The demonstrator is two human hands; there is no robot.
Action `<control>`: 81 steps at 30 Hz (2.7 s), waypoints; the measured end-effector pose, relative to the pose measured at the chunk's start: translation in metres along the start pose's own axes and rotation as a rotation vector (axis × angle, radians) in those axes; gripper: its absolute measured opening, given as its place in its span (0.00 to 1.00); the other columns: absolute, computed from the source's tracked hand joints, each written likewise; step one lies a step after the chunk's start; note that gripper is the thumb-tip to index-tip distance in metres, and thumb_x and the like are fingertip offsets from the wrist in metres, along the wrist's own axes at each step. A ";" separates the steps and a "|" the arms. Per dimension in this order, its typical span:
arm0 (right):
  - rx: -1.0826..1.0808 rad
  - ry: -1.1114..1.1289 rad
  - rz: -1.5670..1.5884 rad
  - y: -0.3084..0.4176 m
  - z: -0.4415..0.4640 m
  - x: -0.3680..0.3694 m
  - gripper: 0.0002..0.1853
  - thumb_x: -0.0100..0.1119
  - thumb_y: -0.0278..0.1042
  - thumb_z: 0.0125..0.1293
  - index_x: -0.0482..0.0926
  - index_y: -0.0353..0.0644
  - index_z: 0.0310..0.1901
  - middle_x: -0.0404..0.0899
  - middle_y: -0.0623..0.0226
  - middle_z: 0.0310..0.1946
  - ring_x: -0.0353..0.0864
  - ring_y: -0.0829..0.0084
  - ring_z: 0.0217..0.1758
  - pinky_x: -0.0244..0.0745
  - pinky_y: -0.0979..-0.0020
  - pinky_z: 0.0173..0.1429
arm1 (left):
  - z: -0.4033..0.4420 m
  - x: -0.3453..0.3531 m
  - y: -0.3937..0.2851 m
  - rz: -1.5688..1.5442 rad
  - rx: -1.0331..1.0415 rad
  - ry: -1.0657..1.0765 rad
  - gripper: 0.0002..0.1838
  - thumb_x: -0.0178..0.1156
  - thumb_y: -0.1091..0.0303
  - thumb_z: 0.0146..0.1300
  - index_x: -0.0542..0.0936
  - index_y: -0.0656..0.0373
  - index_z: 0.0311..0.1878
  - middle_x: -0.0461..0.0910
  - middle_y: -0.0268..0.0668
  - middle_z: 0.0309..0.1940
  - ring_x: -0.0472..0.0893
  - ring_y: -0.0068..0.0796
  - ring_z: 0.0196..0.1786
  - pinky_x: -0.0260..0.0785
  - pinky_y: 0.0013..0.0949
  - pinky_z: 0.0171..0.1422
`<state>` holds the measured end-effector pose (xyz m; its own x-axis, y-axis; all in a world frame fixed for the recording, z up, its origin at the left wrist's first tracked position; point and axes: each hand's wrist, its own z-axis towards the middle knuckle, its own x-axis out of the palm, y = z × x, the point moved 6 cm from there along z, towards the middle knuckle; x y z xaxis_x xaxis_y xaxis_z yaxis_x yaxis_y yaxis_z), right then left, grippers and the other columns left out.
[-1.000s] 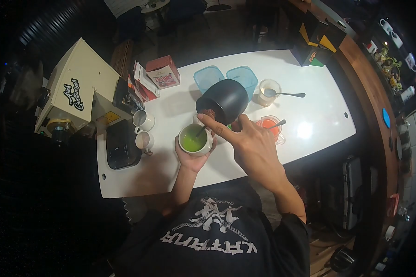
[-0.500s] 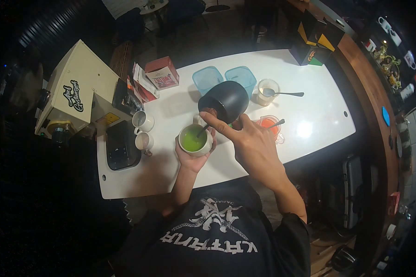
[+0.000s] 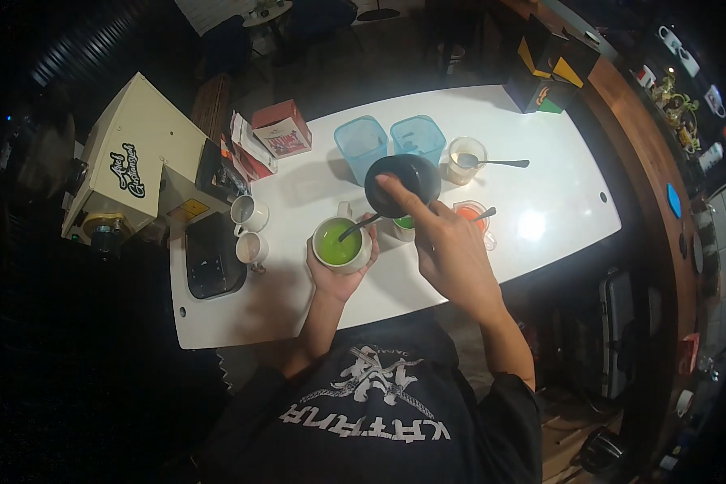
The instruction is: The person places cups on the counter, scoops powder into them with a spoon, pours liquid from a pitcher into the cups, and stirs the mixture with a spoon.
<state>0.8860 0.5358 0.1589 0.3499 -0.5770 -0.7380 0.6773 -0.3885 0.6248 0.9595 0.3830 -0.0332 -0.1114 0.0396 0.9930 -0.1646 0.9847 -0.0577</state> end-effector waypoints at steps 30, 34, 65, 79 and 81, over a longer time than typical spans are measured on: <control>0.519 -0.599 0.250 -0.271 -0.157 -0.045 0.41 0.47 0.10 0.62 0.60 0.50 0.77 0.81 0.68 0.39 0.69 0.84 0.29 0.66 0.79 0.34 | 0.004 -0.019 0.015 -0.025 -0.086 -0.073 0.36 0.51 0.40 0.67 0.72 0.60 0.67 0.72 0.49 0.66 0.74 0.49 0.62 0.70 0.49 0.63; 0.591 -0.603 0.209 -0.305 -0.158 -0.020 0.41 0.48 0.11 0.64 0.59 0.58 0.78 0.78 0.70 0.43 0.68 0.86 0.30 0.66 0.79 0.35 | 0.002 -0.020 0.017 -0.026 -0.083 -0.076 0.32 0.55 0.44 0.65 0.73 0.54 0.66 0.73 0.48 0.64 0.74 0.49 0.62 0.71 0.50 0.63; 0.390 -0.375 0.067 -0.237 -0.057 0.009 0.18 0.68 0.34 0.65 0.80 0.33 0.53 0.81 0.56 0.32 0.80 0.63 0.32 0.74 0.63 0.38 | 0.003 -0.029 0.042 -0.063 -0.091 -0.118 0.32 0.53 0.43 0.67 0.77 0.62 0.61 0.74 0.51 0.63 0.73 0.53 0.61 0.67 0.50 0.64; 0.209 -0.280 0.088 -0.206 -0.036 0.028 0.07 0.58 0.23 0.66 0.82 0.31 0.42 0.79 0.52 0.31 0.78 0.60 0.28 0.71 0.63 0.35 | 0.002 -0.019 0.040 -0.029 -0.083 -0.031 0.31 0.53 0.45 0.69 0.74 0.59 0.65 0.75 0.49 0.61 0.73 0.50 0.61 0.69 0.49 0.64; 0.208 -0.310 0.069 -0.193 -0.037 0.010 0.06 0.57 0.22 0.66 0.82 0.31 0.42 0.79 0.52 0.31 0.78 0.59 0.29 0.71 0.63 0.35 | 0.001 -0.020 0.039 -0.025 -0.082 -0.039 0.31 0.53 0.45 0.69 0.73 0.58 0.65 0.75 0.49 0.62 0.73 0.50 0.61 0.69 0.49 0.64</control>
<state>0.7830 0.6318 0.0214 0.1561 -0.7846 -0.6000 0.5023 -0.4600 0.7322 0.9539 0.4207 -0.0552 -0.1461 0.0095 0.9892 -0.0876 0.9959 -0.0225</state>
